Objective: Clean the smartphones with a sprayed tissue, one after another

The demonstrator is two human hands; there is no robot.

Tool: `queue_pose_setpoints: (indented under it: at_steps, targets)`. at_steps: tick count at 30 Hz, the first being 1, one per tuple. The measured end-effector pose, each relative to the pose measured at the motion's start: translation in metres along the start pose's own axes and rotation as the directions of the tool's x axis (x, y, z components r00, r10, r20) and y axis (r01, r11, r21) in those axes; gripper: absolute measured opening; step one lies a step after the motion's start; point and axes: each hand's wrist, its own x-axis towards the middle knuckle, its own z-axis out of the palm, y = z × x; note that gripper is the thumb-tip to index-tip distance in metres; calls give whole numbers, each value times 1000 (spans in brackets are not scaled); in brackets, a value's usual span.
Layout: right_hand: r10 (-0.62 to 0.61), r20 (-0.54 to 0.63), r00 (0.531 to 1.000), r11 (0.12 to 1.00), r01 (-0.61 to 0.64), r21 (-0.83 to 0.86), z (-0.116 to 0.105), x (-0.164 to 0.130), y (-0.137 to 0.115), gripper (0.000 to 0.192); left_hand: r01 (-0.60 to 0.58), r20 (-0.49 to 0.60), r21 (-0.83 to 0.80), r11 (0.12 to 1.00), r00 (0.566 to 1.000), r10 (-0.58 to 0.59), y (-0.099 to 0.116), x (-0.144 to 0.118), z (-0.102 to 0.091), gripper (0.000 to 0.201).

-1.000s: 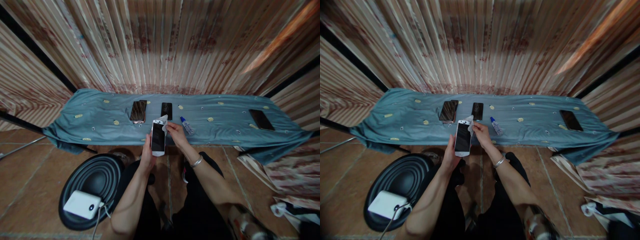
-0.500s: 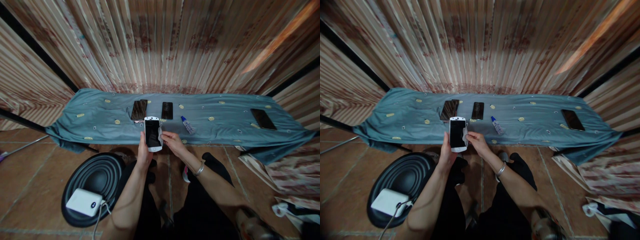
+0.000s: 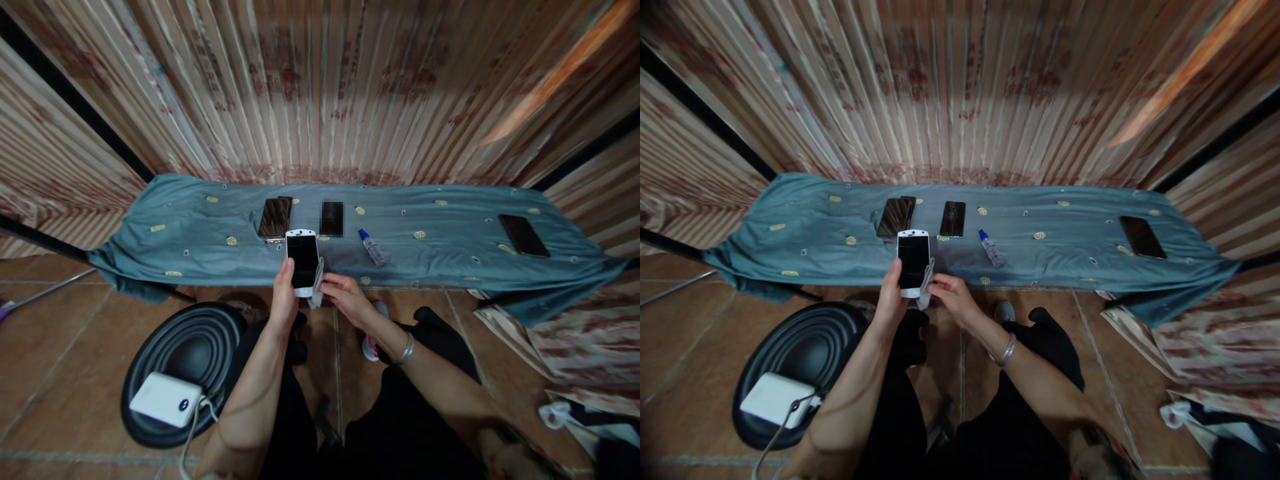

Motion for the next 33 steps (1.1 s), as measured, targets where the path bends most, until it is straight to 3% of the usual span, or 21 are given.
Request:
queue_pose_setpoints:
  at_steps: [5,8,10,13,15,17,20,23,29,33]
  targets:
    - [-115,-22,993,967,107,-231,-15,5,-1,22,-46,-94,36,998,994,49,-3,6,0,61]
    - [-187,-1,982,872,165,-461,-20,4,-2,20,-30,-107,32,999,994,34,-5,7,0,64]
    - [-218,13,976,732,172,-659,-21,0,-3,22,-16,-72,42,999,997,19,-5,5,2,59]
    - [-275,66,959,425,182,-887,-17,-7,-3,25,2,-50,68,998,999,1,-5,1,7,52]
    - [-324,147,935,253,235,-938,-13,-11,-1,28,-1,-60,85,996,998,6,-4,0,9,49]
    - [-370,239,898,156,313,-937,-8,-15,1,30,-16,-72,94,995,997,23,-5,0,9,45]
    - [-422,339,841,108,418,-902,1,-20,4,33,-3,-124,74,997,992,12,-5,0,8,39]
    - [-448,403,798,86,487,-869,10,-25,5,39,77,-170,19,997,983,-73,-3,0,7,33]
    - [-492,453,743,-8,517,-856,15,-29,5,46,324,-47,-98,941,943,-330,11,-2,8,38]
    - [-510,430,745,-3,498,-867,9,-22,2,45,365,-16,-148,919,929,-371,16,-8,15,43]
